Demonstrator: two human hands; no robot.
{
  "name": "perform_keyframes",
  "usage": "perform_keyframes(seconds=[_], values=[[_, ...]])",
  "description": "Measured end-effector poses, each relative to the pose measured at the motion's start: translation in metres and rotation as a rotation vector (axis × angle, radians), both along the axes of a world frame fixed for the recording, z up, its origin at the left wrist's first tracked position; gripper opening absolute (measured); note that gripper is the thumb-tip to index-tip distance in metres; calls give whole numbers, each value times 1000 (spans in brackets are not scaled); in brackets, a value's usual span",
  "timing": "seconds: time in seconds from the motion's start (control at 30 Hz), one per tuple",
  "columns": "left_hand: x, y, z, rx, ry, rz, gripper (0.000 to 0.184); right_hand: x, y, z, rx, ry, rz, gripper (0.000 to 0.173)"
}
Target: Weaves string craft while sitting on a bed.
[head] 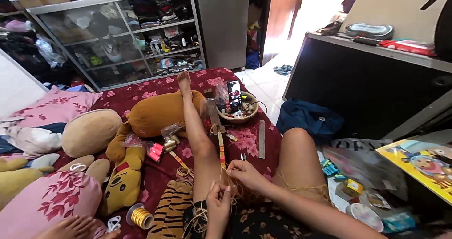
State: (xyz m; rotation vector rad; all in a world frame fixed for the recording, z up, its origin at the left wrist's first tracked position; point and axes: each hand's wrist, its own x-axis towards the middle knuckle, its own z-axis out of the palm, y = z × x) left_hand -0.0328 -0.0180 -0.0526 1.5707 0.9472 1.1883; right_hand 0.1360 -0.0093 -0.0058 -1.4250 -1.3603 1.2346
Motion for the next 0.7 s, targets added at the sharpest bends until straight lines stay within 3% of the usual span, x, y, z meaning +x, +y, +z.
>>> perform_keyframes(seconds=[0.37, 0.7], values=[[-1, 1, -3, 47, -33, -20, 14, 1, 2, -1, -54, 201, -47, 12], [0, -1, -2, 58, -25, -3, 14, -1, -2, 4, 26, -33, -23, 21]])
